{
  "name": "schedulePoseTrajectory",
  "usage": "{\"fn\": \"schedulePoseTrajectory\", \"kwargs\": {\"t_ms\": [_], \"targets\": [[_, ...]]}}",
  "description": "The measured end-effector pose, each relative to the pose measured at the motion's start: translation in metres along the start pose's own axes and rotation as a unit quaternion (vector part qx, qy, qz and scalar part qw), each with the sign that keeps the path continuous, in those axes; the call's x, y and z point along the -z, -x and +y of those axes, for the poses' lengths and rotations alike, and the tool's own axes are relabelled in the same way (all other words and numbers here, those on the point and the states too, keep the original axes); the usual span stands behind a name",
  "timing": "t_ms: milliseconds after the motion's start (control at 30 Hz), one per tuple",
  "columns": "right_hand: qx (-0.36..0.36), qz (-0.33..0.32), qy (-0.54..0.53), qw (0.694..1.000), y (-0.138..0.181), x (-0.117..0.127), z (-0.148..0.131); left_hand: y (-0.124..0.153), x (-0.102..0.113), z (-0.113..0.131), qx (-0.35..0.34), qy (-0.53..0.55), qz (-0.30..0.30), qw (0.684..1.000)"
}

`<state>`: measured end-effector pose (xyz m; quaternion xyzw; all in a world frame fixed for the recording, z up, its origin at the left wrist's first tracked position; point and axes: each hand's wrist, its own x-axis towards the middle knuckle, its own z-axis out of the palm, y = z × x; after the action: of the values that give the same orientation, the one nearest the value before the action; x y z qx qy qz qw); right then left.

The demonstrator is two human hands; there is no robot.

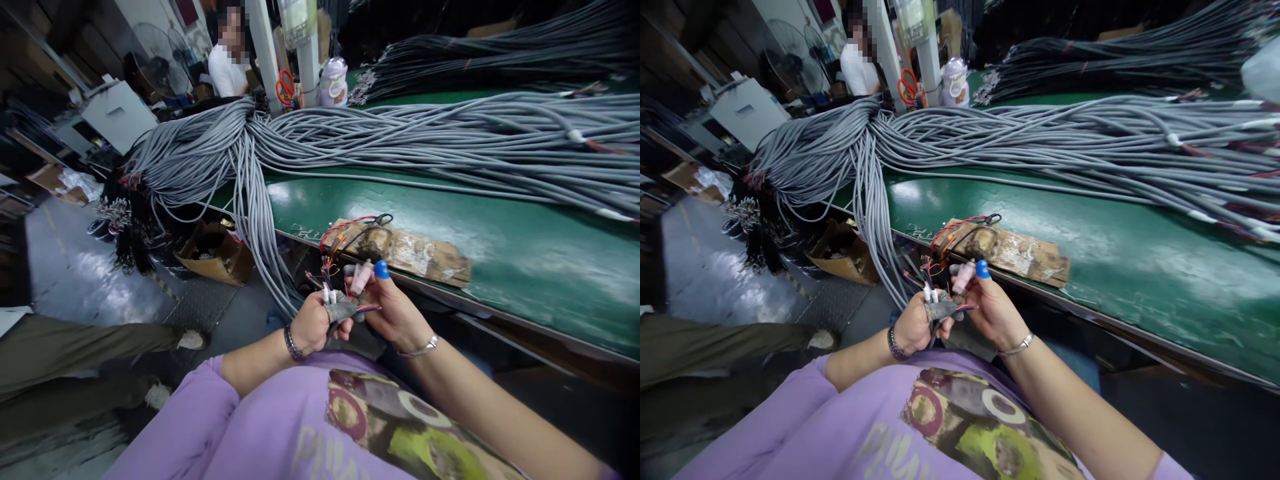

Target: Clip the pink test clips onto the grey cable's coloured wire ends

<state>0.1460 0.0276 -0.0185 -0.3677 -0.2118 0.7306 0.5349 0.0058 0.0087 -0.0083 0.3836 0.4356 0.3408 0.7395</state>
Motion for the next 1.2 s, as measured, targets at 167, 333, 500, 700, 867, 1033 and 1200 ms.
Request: {"fn": "schedulePoseTrajectory", "kwargs": {"t_ms": [167,333,500,700,867,1033,1200], "targets": [[0.002,-0.024,0.027,0.999,0.006,0.003,-0.004,0.01,0.002,-0.004,-0.008,-0.003,0.004,1.0],[0.013,-0.015,0.036,0.999,0.008,0.006,-0.004,0.016,0.0,-0.009,-0.031,0.007,0.019,0.999],[0.105,0.025,0.127,0.986,0.008,0.01,0.003,0.011,-0.004,-0.007,-0.038,0.043,0.041,0.998],[0.028,-0.013,0.037,0.999,0.003,0.002,0.001,0.006,-0.007,-0.002,-0.033,0.048,0.054,0.997],[-0.012,-0.009,-0.065,0.998,-0.003,0.0,0.001,0.004,-0.007,-0.006,-0.032,0.051,0.053,0.997],[0.007,-0.027,-0.075,0.997,-0.005,0.003,0.007,0.004,-0.005,-0.008,-0.032,0.042,0.054,0.997],[-0.001,-0.025,-0.077,0.997,0.0,0.005,0.008,0.01,-0.001,-0.012,-0.049,0.035,0.043,0.997]]}}
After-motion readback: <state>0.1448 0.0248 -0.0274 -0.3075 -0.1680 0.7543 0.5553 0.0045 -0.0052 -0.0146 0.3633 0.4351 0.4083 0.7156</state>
